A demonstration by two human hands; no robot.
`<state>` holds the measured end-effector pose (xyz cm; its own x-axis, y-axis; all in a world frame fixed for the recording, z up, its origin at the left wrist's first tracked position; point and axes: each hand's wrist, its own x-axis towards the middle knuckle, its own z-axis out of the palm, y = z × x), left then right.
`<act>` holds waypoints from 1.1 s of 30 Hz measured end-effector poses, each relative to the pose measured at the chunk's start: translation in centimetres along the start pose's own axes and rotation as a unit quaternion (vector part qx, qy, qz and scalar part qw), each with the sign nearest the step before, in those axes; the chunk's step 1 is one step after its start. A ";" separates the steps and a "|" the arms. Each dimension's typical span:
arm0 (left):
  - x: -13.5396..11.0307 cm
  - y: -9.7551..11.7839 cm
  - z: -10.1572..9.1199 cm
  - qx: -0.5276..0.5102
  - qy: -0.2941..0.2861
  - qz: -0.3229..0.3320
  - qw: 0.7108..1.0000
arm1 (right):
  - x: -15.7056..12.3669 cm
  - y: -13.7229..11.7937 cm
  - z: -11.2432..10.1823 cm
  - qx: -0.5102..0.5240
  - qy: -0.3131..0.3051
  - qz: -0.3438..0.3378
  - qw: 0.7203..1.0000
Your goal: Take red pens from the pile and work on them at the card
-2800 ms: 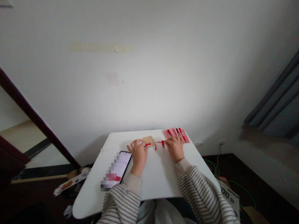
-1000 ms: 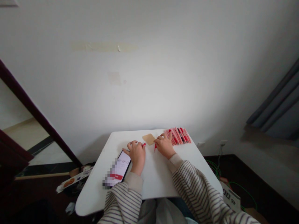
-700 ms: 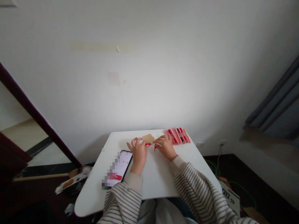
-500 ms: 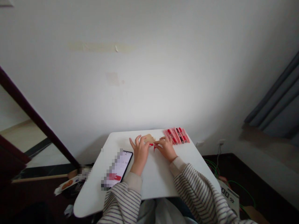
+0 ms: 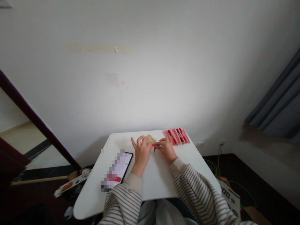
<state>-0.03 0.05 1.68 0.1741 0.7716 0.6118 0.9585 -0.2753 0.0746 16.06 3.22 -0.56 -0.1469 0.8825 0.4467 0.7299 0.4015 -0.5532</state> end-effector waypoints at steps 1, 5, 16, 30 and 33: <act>0.0 0.0 0.0 0.000 0.002 -0.004 1.000 | 0.0 0.0 0.0 0.003 0.001 0.001 1.000; -0.2 -0.1 0.0 0.009 0.014 -0.036 0.999 | 0.2 0.2 0.0 0.002 0.004 0.003 1.000; -0.8 -0.6 0.5 0.075 0.008 -0.189 0.979 | -0.4 -1.1 -0.8 -0.076 -0.006 -0.036 0.996; -0.7 -0.1 0.9 0.091 -0.030 -0.239 0.966 | -0.3 -2.1 1.1 -0.105 -0.007 -0.029 0.994; -0.7 -0.1 0.9 0.088 -0.031 -0.237 0.967 | -0.3 -2.1 1.2 -0.110 -0.017 -0.026 0.993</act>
<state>-0.01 0.05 0.56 -0.2862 0.8219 0.4926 0.9566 0.2155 0.1962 13.80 2.38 -0.35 -0.2079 0.8717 0.4437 0.8485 0.3864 -0.3617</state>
